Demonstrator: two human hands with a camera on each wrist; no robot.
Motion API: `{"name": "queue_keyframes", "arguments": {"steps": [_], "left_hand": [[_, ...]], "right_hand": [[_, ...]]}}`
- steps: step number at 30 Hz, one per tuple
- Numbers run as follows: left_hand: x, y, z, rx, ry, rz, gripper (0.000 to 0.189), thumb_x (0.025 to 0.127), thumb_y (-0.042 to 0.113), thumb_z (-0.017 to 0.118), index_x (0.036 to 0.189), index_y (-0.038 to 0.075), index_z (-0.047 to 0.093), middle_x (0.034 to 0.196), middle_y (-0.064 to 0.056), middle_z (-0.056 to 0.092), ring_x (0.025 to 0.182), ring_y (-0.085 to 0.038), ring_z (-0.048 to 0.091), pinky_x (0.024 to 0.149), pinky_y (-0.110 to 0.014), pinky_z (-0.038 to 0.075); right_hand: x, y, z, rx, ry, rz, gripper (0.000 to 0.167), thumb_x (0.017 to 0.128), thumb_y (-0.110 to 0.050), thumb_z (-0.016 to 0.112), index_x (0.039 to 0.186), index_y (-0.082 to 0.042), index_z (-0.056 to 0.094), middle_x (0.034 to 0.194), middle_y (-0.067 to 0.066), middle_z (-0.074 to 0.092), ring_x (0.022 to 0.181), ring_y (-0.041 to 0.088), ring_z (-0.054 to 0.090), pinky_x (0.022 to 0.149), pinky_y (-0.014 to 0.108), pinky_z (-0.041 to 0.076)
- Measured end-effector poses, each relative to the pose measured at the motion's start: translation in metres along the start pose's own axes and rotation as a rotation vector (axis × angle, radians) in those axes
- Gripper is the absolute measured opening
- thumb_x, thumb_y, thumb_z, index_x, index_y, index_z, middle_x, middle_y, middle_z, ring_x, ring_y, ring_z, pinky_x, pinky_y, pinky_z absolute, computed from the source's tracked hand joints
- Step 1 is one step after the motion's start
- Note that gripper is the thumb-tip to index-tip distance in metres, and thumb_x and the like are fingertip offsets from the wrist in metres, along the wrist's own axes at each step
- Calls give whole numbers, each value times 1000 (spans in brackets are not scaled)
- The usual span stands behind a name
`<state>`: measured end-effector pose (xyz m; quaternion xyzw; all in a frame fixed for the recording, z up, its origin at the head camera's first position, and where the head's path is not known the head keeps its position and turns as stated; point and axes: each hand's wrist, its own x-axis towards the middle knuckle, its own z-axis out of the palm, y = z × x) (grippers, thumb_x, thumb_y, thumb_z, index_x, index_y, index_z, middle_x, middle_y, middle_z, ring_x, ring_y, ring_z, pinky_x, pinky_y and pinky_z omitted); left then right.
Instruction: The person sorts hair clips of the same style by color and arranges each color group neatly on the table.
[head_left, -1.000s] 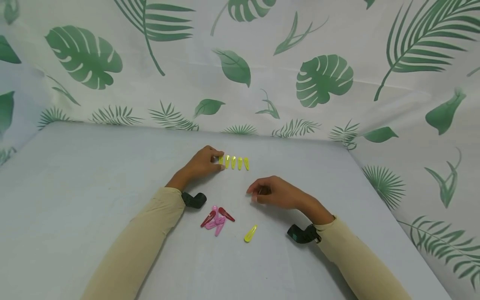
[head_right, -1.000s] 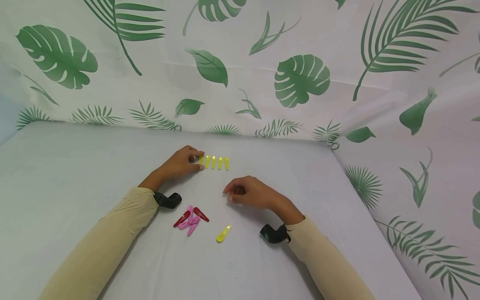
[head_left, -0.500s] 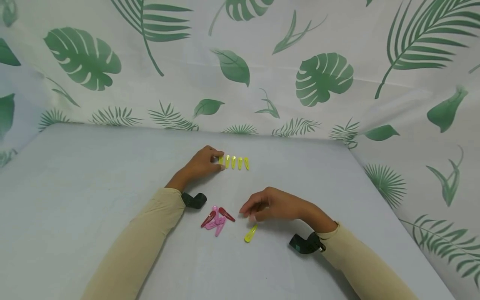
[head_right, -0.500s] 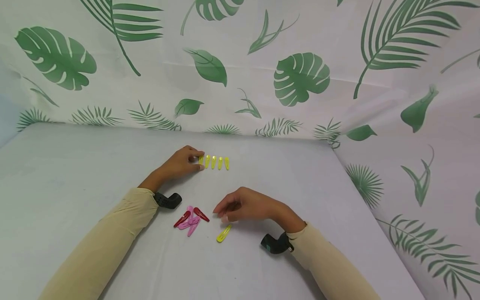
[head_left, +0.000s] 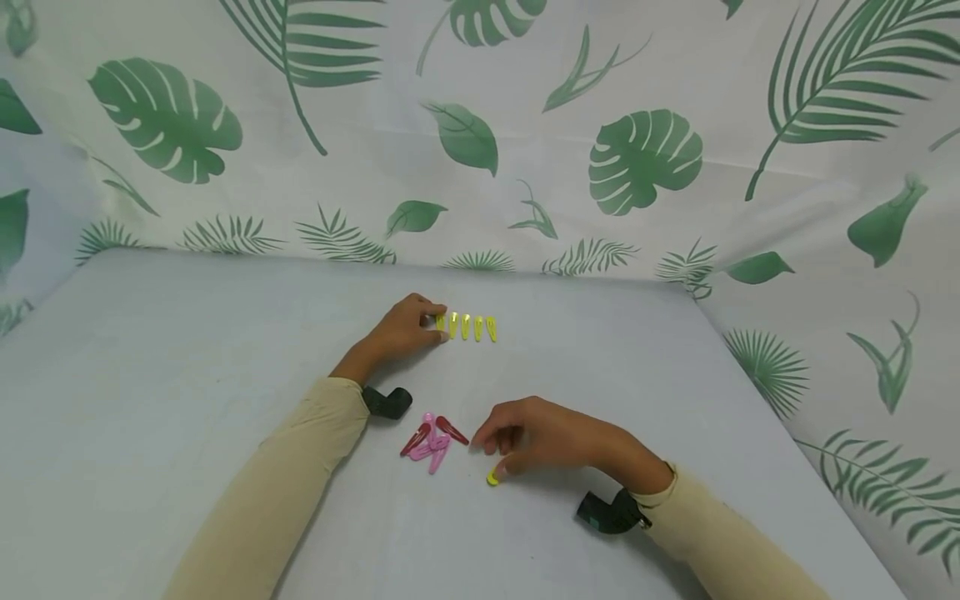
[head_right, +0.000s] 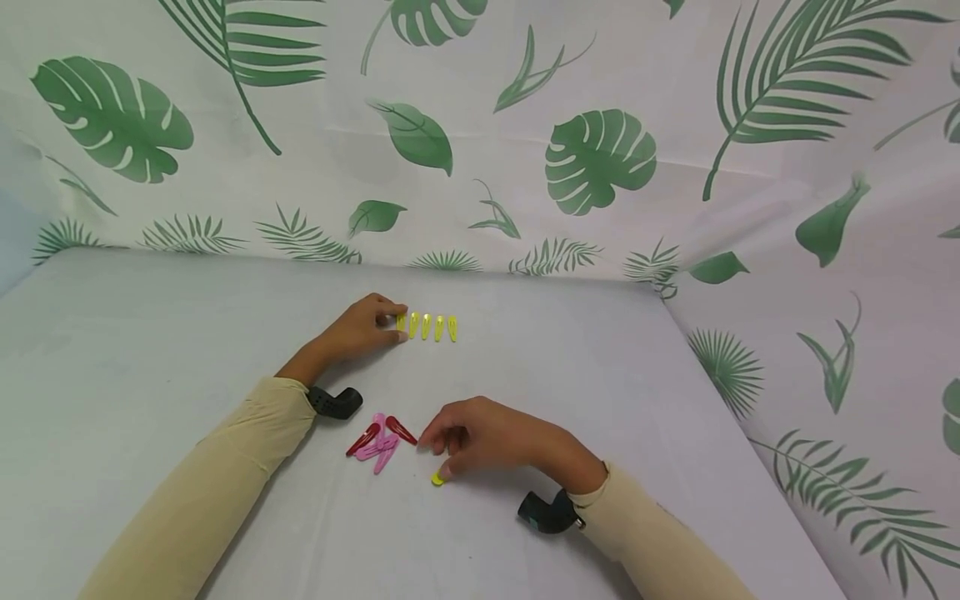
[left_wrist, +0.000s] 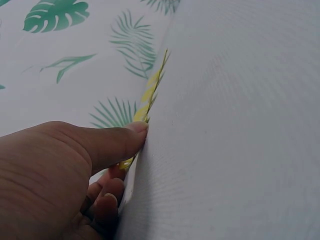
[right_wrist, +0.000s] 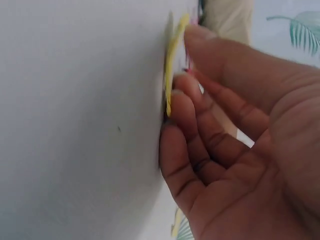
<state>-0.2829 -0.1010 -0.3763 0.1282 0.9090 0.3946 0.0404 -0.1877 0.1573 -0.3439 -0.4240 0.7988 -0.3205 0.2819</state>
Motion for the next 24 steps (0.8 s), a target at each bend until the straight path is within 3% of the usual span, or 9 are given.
{"name": "queue_keyframes", "arguments": {"steps": [8,24], "left_hand": [[1,-2,1,9,7,-9,52,91,19,69,139,6,53,127,-14,50,108,-25,48,91,-39,42],[1,-3,2,-2,10,11,52,91,18,70,139,5,54,126,-14,50,106,-25,49,89,-39,43]], "right_hand": [[3,-6,6,-147,3,-18,26,82,-10,79,107,-13,70,89,-8,57,80,7,54,74,24,49],[2,-7,9,-145,24,-62,13,85,-7,75,98,-12,72,82,-13,58,76,2,54,68,22,49]]}}
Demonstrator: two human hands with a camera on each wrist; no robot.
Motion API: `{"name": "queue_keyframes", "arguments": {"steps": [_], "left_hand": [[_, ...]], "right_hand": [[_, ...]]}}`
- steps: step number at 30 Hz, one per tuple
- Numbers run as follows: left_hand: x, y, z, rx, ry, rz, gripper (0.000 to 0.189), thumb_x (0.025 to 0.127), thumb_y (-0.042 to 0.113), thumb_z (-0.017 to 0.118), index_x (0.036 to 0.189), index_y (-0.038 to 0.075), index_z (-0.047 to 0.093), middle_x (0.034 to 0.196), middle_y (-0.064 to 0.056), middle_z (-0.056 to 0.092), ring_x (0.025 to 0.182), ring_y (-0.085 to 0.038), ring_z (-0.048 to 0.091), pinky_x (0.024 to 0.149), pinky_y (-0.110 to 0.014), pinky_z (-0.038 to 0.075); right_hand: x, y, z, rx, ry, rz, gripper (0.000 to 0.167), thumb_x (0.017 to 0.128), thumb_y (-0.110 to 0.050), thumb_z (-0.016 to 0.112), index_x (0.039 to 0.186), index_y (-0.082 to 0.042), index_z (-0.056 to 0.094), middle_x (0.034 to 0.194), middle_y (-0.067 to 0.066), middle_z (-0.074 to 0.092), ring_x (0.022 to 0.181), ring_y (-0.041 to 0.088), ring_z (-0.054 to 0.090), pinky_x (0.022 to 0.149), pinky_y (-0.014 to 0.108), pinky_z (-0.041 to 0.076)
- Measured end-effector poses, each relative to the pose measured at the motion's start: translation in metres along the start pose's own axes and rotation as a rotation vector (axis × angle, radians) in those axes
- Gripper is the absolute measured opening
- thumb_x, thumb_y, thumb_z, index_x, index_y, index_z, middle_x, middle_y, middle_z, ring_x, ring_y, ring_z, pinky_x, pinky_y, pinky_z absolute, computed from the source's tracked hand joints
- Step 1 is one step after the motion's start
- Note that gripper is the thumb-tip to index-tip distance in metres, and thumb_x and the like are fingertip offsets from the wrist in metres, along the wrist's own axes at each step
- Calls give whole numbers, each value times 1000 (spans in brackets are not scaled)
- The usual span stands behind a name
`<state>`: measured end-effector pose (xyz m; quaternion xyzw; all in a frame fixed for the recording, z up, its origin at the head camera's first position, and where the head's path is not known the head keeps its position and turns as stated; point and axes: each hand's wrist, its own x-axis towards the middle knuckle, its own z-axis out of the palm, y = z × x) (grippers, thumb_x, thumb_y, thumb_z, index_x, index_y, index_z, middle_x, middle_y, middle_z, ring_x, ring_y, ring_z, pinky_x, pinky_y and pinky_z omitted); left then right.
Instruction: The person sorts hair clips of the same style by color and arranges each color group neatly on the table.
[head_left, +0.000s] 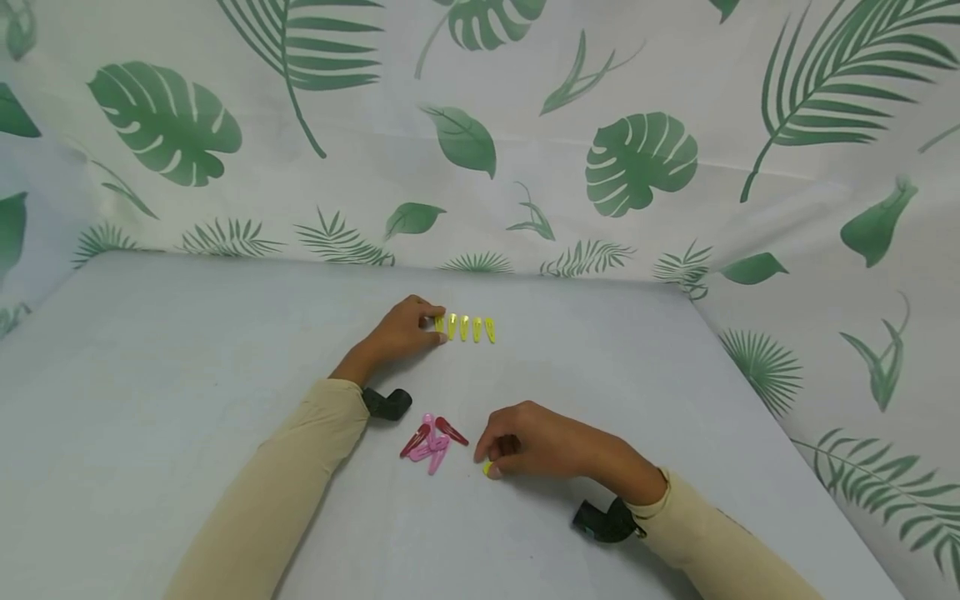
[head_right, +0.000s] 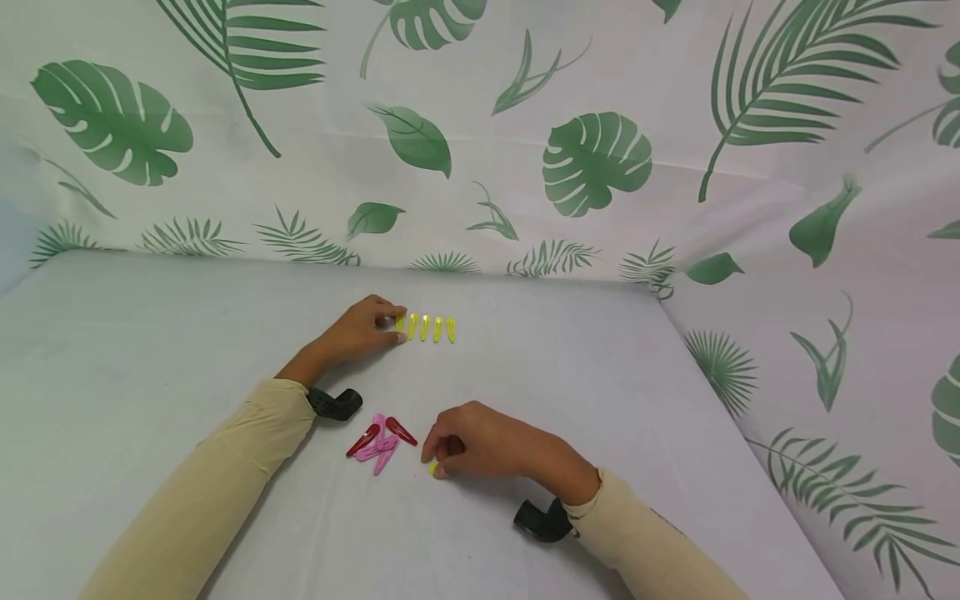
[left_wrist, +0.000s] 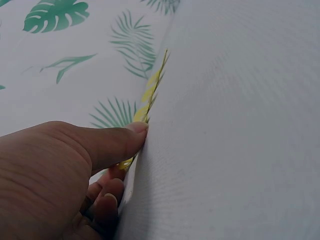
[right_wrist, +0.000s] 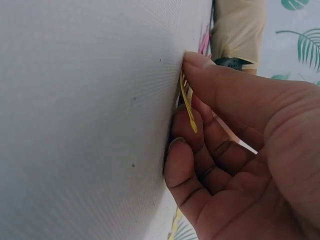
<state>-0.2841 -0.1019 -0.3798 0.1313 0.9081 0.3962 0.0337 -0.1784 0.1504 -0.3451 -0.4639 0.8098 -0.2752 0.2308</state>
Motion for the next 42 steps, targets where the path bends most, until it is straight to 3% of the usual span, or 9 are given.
{"name": "queue_keyframes", "arguments": {"steps": [6,12,19,23,27,37,42], "left_hand": [[1,1,0,1,1,1,53,91,18,70,139,5,53,126,-14,50,107,-26,49,89,-39,43],[1,3,-1,13,-6,-24,53,91,19,70,140,7,53,126,-13,50,108,-25,49,90,-39,42],[0,5,-2,11,-5,-25,53,91,19,70,139,6,53,125,-14,51,106,-25,48,89,-39,42],[-1,5,-2,13,-8,-32,53,91,19,70,140,6,53,125,-13,51,106,-25,48,89,-39,42],[0,6,-2,16,-8,-39,53,91,20,69,140,7,53,125,-13,51,106,-24,48,89,-38,42],[-1,7,0,16,-10,-57,53,92,19,69,140,8,53,124,-11,50,106,-24,47,88,-38,42],[0,6,1,20,-11,-51,53,91,19,69,140,8,52,125,-11,50,106,-24,47,88,-37,42]], "right_hand": [[-1,-1,0,-10,23,14,10,87,-5,73,92,-14,73,80,-14,60,75,2,54,68,22,49],[-2,-4,-1,41,98,66,10,90,-6,70,89,-16,69,79,-11,63,73,5,56,68,25,50],[0,-4,-1,94,173,85,14,90,-4,69,101,-12,70,88,-9,66,79,8,59,74,27,52],[1,-2,-1,69,242,81,23,88,1,68,109,-9,72,92,-7,67,77,9,59,71,27,51],[1,0,-3,67,293,69,23,88,4,67,107,-7,74,92,-5,68,75,9,57,69,26,50],[2,8,-9,202,305,104,14,92,-2,66,104,-2,71,92,1,71,74,12,60,63,23,47],[2,14,-14,238,327,127,13,92,-1,64,104,0,70,92,4,73,78,15,64,66,26,50]]}}
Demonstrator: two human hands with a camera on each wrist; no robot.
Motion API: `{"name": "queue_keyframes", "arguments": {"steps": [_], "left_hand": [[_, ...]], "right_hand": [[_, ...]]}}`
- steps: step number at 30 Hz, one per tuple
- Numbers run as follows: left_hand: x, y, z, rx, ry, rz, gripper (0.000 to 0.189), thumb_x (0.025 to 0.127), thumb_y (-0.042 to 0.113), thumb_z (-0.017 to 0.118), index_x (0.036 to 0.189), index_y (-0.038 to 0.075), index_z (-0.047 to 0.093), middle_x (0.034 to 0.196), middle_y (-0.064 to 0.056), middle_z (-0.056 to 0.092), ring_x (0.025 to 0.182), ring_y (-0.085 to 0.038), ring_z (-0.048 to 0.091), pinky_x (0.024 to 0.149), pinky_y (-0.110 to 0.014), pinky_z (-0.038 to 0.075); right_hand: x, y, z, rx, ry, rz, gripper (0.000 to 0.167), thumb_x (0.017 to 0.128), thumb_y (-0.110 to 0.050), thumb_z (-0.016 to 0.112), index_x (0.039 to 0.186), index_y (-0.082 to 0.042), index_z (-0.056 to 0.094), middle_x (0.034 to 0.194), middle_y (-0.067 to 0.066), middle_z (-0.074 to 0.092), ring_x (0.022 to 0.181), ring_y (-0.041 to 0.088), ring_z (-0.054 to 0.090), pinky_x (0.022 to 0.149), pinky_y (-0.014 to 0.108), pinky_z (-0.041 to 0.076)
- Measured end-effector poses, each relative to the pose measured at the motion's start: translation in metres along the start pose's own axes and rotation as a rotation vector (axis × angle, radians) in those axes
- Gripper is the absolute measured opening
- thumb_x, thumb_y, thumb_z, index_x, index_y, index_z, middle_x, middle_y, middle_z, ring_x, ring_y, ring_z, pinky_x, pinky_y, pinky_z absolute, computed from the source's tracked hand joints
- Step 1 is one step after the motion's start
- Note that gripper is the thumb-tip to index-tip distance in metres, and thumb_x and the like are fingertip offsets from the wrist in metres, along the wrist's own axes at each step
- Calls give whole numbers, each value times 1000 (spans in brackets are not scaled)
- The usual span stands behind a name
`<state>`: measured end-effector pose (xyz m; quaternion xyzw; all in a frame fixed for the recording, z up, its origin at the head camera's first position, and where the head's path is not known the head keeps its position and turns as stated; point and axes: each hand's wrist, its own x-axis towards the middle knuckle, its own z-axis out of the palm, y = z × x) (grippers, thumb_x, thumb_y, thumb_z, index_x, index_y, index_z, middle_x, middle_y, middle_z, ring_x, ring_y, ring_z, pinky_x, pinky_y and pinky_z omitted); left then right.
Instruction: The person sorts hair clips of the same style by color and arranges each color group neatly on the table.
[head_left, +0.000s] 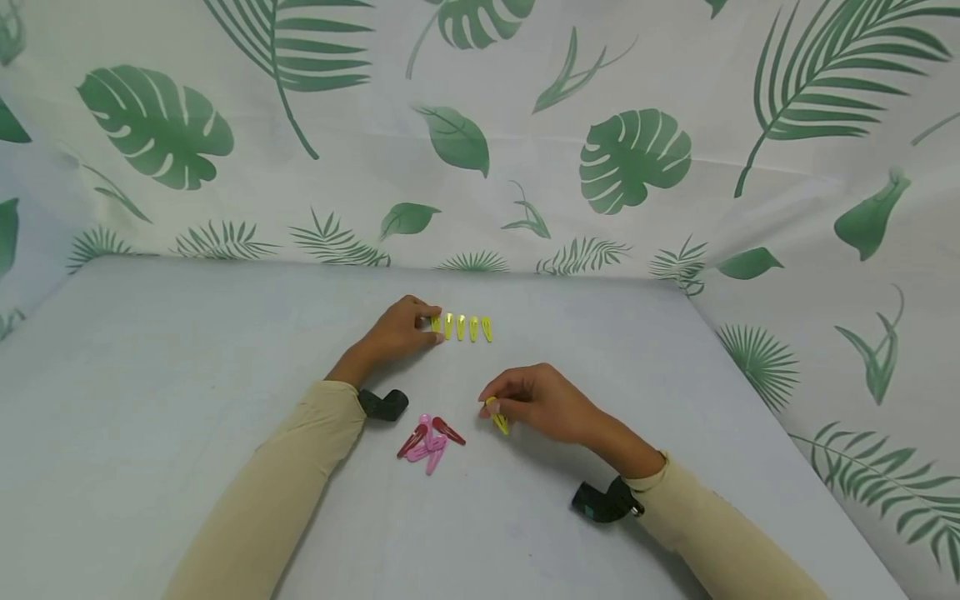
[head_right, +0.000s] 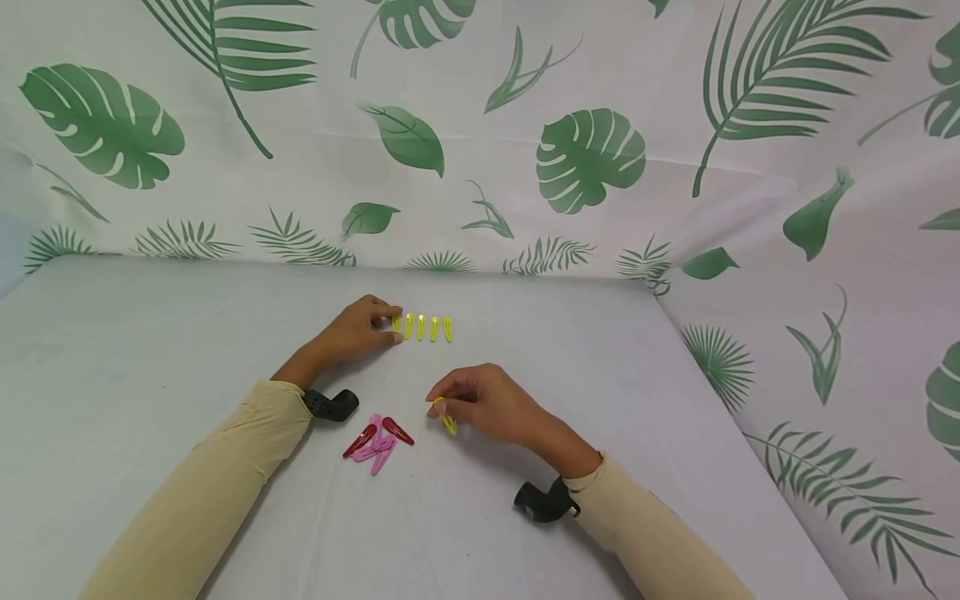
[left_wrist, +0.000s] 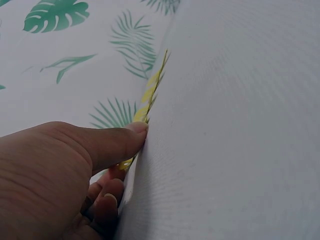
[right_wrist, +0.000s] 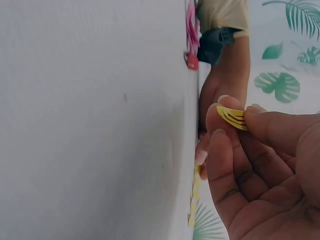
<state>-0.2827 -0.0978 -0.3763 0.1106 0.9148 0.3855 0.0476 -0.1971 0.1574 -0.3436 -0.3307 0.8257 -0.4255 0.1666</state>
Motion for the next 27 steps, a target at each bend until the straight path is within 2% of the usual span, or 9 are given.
{"name": "queue_keyframes", "arguments": {"steps": [9,17,27], "left_hand": [[-2,0,-2,-3,12,39,52,91,17,69,139,4,53,124,-13,51,104,-24,48,87,-37,43],[-2,1,-3,15,2,30,53,91,18,70,139,6,53,124,-14,51,104,-24,48,87,-38,42],[-2,0,-3,2,1,35,52,91,19,69,139,6,54,123,-14,51,103,-24,48,86,-38,42]], "right_hand": [[9,11,-8,19,31,44,12,94,0,61,103,1,69,93,7,73,76,18,67,69,32,54],[17,15,-14,24,62,58,10,94,-2,61,102,1,68,94,7,73,76,20,66,69,32,53],[33,23,-27,16,160,120,14,94,-3,63,106,1,67,96,6,73,73,22,65,66,34,53]]}}
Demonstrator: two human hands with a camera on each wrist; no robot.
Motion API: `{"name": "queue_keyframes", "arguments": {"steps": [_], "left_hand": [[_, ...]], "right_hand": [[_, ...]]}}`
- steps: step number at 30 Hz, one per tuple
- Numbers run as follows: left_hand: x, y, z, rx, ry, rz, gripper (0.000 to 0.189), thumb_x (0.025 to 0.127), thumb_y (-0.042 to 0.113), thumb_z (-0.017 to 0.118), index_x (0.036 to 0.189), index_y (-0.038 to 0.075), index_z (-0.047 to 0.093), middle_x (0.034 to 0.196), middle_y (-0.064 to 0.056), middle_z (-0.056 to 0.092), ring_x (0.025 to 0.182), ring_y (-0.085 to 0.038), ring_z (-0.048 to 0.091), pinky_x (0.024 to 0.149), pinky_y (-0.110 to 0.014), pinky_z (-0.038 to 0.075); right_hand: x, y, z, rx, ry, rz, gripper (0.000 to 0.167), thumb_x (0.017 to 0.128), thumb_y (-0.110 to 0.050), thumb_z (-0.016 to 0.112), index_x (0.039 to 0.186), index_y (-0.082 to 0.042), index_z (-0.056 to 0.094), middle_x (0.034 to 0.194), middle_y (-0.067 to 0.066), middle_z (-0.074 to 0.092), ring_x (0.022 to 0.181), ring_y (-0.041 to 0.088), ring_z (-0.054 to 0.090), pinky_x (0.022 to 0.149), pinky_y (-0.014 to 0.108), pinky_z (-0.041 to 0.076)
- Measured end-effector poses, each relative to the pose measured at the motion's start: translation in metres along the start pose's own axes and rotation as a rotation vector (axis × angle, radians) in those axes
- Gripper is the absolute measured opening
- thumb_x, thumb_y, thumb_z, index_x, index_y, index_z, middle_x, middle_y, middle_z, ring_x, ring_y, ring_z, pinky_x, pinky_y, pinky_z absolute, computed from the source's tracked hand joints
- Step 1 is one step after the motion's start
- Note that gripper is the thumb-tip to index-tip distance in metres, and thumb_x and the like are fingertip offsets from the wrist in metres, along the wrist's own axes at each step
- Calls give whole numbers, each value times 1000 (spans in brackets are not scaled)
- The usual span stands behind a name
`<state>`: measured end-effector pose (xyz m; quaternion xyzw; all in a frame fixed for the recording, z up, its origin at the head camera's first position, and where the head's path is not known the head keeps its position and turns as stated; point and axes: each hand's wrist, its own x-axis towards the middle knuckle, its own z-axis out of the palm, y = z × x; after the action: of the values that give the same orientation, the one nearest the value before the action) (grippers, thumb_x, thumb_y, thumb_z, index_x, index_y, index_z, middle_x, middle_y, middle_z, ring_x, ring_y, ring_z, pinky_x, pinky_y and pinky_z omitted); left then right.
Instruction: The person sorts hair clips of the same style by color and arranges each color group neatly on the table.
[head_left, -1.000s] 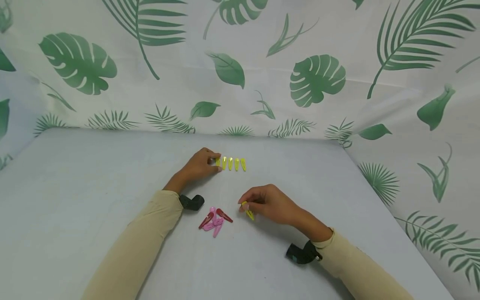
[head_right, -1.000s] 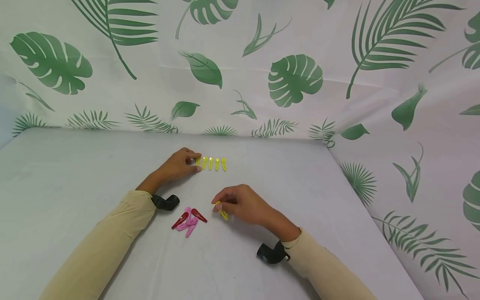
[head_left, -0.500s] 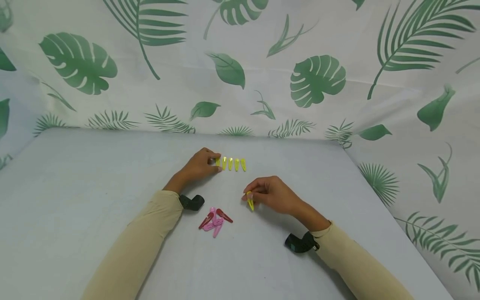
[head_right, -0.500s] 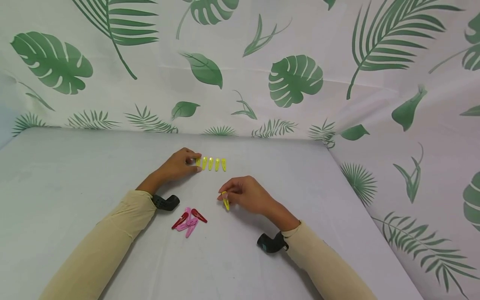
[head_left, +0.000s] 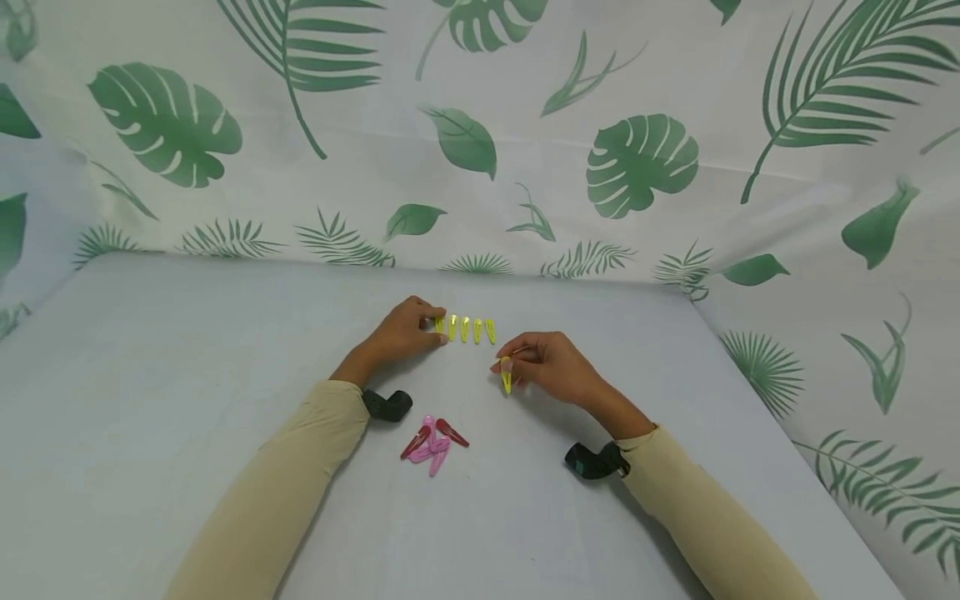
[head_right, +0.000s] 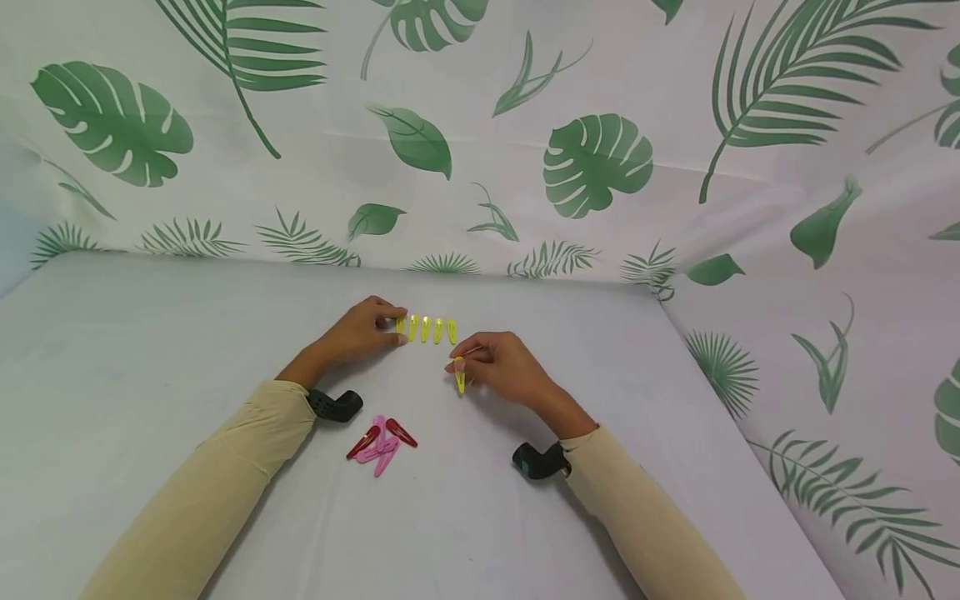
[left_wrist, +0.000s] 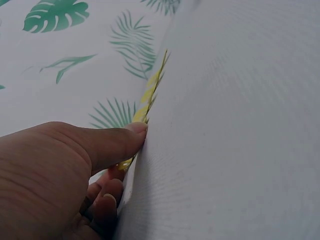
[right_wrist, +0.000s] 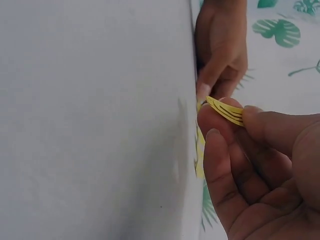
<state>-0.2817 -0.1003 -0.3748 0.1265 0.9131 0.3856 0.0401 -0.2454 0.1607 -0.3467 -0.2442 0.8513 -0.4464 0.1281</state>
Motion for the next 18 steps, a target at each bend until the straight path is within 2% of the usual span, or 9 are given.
{"name": "queue_keyframes", "arguments": {"steps": [7,18], "left_hand": [[3,-2,2,3,-1,1,52,91,20,69,139,7,54,124,-13,51,104,-24,48,86,-38,42],[2,-1,2,6,3,-15,52,91,20,70,139,7,54,124,-13,51,105,-24,48,87,-38,42]], "right_hand": [[13,5,-8,2,51,17,12,94,1,60,104,1,67,97,9,73,75,23,65,68,36,55],[33,11,-14,-23,149,77,12,92,-9,67,101,-1,70,96,10,69,77,23,68,69,34,55]]}}
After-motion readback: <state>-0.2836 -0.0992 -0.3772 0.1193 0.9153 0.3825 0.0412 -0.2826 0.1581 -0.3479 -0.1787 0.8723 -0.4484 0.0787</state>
